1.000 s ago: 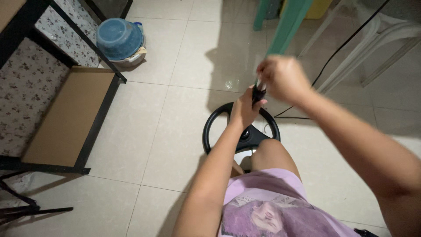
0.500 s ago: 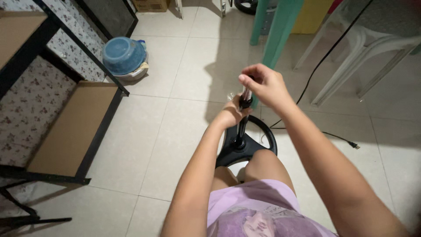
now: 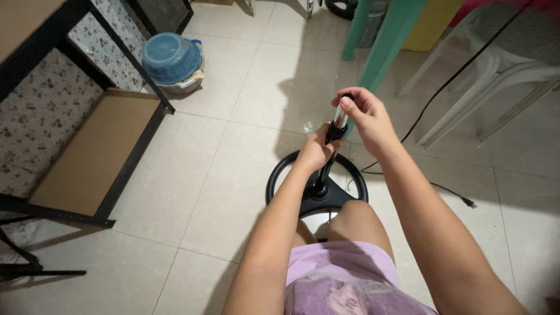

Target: The person assembles an electric fan by attaching the motor housing to the stand, inserting the metal shaft, and securing the components. They then attach the fan cage and blades to the motor shaft.

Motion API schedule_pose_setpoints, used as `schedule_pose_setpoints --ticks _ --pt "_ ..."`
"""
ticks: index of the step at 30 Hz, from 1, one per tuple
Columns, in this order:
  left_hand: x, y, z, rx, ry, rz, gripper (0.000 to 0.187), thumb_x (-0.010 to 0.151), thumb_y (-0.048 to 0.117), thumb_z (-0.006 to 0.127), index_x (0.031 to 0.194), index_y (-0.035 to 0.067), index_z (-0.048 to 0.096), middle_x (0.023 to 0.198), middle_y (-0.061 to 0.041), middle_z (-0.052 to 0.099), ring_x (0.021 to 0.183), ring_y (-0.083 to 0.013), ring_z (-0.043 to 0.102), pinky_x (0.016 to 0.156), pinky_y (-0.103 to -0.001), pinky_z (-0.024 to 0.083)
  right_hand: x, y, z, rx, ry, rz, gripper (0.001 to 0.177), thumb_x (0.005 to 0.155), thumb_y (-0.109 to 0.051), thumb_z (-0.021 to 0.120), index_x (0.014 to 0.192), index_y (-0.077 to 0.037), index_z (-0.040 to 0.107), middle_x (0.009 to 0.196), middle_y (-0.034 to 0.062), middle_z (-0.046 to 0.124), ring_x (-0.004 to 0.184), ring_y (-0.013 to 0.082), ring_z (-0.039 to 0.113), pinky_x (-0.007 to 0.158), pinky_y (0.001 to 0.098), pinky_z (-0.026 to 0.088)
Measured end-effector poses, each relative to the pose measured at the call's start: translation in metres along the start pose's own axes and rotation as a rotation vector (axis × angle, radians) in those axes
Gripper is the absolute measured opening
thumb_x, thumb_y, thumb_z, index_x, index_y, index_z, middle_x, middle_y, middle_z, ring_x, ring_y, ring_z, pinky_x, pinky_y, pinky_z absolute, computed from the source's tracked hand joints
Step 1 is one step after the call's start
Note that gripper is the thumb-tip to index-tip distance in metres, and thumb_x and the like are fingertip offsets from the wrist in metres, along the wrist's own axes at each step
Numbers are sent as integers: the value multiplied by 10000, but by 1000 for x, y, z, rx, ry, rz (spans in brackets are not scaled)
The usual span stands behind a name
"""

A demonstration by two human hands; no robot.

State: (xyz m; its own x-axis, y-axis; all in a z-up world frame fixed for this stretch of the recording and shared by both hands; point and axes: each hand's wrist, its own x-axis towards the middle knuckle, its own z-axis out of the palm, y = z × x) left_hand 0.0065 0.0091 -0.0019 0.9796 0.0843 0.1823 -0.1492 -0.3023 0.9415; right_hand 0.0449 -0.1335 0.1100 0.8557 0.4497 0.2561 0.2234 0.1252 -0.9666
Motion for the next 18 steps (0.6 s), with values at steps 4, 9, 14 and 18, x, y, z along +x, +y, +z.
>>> schedule_pose_setpoints --ticks 4,9,14,18 --pt "-3 4 -4 1 13 67 417 882 180 756 1255 67 608 1028 -178 754 969 -314 741 840 -391 559 0 6 -5 72 -83 13 315 1039 -272 651 1245 -35 626 1166 61 694 1149 158 617 1041 332 473" --pt "-8 6 -7 26 -17 12 456 871 224 769 1273 84 606 1042 -182 748 980 -332 729 844 -400 549 -5 12 -8 176 -66 83 289 1044 -253 641 1236 -37 628 1157 65 685 1104 158 615 985 333 503" --pt "-6 4 -7 -8 -23 36 463 863 250 765 1270 95 608 1034 -172 756 977 -315 745 847 -393 553 -4 13 -4 152 -47 78 278 1034 -257 634 1222 -52 627 1138 69 693 1114 168 636 979 345 523" --pt "-4 0 -6 -2 -33 3 498 882 254 765 1319 91 589 1065 -186 745 1018 -332 729 879 -401 548 -3 8 -7 95 -59 85 311 1046 -254 640 1259 -28 622 1187 86 692 1162 176 629 1020 355 513"
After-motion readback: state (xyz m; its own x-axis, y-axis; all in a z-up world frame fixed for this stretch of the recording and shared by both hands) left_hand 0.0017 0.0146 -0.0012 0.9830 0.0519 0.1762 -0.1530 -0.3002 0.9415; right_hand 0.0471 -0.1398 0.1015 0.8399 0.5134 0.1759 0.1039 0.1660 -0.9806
